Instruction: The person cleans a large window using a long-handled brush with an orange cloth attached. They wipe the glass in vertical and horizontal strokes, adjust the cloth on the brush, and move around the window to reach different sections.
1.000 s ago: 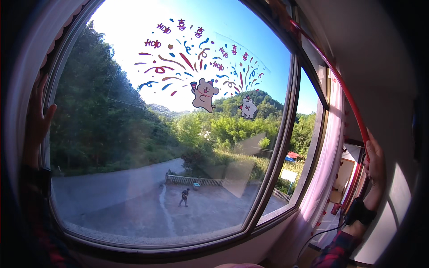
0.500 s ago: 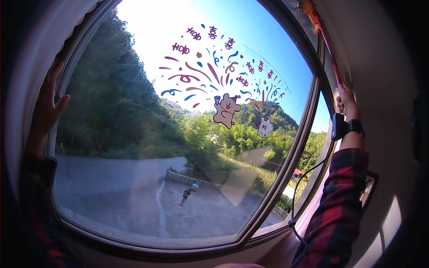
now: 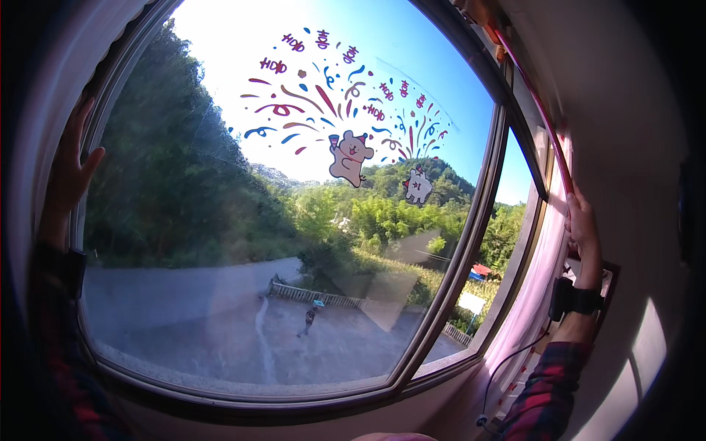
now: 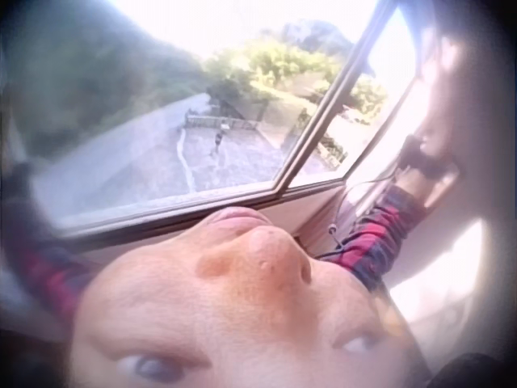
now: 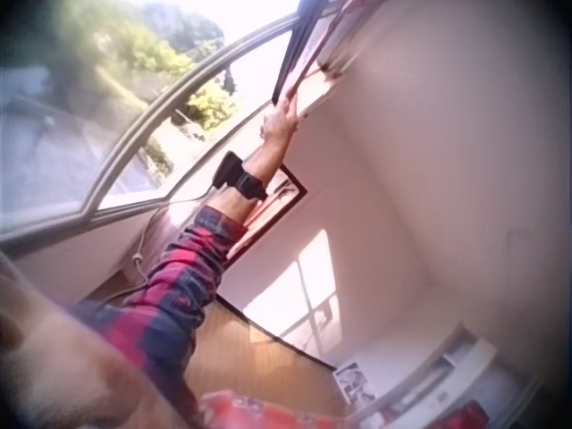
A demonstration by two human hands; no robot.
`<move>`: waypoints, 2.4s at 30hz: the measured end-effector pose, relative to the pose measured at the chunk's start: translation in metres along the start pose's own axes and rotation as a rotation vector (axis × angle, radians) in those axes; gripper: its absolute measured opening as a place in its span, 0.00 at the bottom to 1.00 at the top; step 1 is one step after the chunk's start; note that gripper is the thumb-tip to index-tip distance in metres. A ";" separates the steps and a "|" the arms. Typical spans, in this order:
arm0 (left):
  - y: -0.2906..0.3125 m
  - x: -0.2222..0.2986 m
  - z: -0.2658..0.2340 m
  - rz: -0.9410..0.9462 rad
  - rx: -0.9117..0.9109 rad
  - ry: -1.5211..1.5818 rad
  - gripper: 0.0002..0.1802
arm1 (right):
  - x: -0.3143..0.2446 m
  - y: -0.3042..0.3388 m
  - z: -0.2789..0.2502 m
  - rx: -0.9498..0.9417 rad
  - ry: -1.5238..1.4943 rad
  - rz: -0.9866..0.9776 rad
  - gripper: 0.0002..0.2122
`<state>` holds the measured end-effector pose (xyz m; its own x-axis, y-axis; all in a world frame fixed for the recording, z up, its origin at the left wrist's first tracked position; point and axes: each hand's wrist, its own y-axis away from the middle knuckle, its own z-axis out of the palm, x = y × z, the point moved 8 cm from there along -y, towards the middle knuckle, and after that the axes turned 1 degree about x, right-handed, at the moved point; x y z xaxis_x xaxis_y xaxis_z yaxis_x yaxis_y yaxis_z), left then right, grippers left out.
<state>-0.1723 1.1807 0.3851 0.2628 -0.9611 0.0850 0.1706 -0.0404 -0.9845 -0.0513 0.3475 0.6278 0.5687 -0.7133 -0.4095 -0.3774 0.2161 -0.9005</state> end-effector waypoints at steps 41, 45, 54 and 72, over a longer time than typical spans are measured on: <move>-0.009 0.011 -0.024 -0.043 -0.045 0.012 0.37 | -0.008 0.133 -0.004 0.018 0.296 -0.275 0.28; -0.011 0.011 -0.029 0.016 -0.024 -0.010 0.38 | -0.004 0.172 -0.010 -0.064 0.118 -0.185 0.30; -0.011 0.017 -0.031 0.044 -0.021 0.017 0.40 | -0.066 0.207 0.010 -0.043 0.106 -0.277 0.33; -0.010 0.011 -0.033 0.005 -0.096 0.066 0.45 | -0.177 0.229 0.048 0.038 0.341 -0.540 0.30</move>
<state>-0.2025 1.1618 0.3912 0.1999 -0.9771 0.0732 0.0774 -0.0587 -0.9953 -0.2033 0.5558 0.4868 0.4051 -0.8989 0.1672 -0.0730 -0.2141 -0.9741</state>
